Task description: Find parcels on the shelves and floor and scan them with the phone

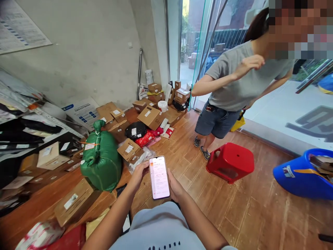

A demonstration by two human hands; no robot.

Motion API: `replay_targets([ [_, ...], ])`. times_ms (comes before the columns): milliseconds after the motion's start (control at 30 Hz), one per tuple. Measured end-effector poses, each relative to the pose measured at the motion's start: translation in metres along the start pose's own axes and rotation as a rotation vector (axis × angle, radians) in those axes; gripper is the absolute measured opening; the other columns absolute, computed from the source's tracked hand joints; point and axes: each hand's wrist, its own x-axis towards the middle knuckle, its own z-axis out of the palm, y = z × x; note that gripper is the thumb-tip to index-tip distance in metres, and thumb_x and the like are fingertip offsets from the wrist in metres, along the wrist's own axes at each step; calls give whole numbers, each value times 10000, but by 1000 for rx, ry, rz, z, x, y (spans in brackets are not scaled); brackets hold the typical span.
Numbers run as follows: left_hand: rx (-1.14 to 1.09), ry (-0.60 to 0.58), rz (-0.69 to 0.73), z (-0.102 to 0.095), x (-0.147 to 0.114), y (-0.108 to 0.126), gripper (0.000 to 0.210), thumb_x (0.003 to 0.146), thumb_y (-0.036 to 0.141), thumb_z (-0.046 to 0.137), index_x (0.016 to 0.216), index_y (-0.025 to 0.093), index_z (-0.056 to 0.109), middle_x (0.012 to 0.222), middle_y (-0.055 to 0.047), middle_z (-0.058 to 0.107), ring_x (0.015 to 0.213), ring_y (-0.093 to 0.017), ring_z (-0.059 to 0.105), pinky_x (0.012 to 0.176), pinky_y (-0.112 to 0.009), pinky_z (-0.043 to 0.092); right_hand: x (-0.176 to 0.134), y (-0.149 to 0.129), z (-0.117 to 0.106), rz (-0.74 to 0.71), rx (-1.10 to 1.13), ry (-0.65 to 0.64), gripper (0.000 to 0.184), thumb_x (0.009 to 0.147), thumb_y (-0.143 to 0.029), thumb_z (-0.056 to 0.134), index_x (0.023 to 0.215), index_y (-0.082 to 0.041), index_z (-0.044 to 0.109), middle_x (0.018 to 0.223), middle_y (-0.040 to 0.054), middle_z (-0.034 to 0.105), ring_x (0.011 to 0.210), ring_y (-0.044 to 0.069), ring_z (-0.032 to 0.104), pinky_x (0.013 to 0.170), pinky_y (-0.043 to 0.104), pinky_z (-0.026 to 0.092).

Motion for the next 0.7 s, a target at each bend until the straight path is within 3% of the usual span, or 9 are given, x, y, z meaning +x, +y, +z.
replay_targets([
  [167,19,-150,66,16,7,3,458,681,192,554,1111,194,712,1088,-45,718,1024,-264,627,939,-363,438,-3,-20,-16,24,-14,-9,668,927,-635,243,1249,-161,588,1033,138,738,925,272,701,949,484,452],
  [400,-30,-236,109,33,23,-10,554,673,131,635,1221,204,630,1217,-59,664,1127,-262,594,993,-375,426,-8,-45,-25,14,-43,-20,690,924,-642,239,1261,-143,574,1043,149,731,925,273,701,934,465,464],
  [567,-39,-232,75,39,39,-13,569,689,157,656,1253,195,593,1232,-83,653,1139,-277,589,972,-393,450,2,-58,-33,1,-19,-13,660,924,-632,281,1259,-145,574,1044,145,731,926,268,700,925,455,473],
  [700,-76,-227,88,31,59,-7,585,680,166,648,1263,185,592,1246,-86,643,1154,-286,574,992,-392,425,22,-68,-36,12,-43,6,681,921,-641,278,1255,-130,579,1016,146,740,887,266,711,915,447,479],
])
